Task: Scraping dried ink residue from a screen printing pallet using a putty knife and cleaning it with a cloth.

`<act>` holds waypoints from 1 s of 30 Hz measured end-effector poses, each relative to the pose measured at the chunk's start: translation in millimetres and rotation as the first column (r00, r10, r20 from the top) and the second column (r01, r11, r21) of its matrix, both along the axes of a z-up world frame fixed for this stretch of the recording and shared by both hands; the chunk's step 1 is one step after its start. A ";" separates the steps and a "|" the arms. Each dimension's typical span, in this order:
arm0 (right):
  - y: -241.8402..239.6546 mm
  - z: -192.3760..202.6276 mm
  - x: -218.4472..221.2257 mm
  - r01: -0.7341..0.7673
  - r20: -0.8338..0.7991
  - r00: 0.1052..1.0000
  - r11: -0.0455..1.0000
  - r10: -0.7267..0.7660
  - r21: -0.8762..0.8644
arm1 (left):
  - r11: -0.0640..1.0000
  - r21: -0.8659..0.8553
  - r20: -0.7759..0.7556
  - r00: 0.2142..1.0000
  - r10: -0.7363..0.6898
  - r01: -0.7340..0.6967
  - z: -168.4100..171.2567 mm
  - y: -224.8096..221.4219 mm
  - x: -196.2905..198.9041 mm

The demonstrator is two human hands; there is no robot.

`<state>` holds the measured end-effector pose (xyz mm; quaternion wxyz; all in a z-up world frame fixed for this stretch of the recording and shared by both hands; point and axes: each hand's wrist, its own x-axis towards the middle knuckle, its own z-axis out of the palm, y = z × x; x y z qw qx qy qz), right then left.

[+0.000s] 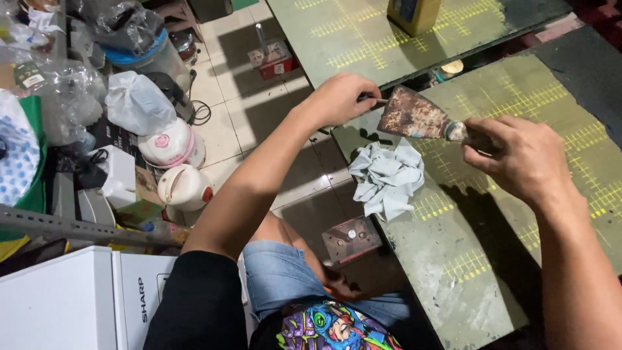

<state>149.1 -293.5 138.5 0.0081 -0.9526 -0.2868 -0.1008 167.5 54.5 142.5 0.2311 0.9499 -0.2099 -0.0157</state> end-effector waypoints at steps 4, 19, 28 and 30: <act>3.0 2.9 -5.7 -0.013 0.031 0.999 1.000 0.012 0.005 | 0.997 0.048 0.062 0.996 -0.071 0.068 1.7 -5.9 -4.6; 13.9 17.6 -16.2 0.215 0.155 0.970 0.958 -0.187 -0.189 | 0.978 0.181 0.135 0.982 -0.133 0.108 -2.1 -2.2 -26.1; -3.2 -12.5 0.8 0.125 0.132 0.983 0.992 -0.128 0.037 | 0.999 0.009 -0.089 0.995 -0.050 0.051 24.2 2.1 -40.9; -12.6 -29.2 8.4 -0.047 0.435 0.900 0.998 0.022 0.048 | 0.999 -0.032 -0.134 0.990 -0.043 0.039 30.2 -0.7 -44.6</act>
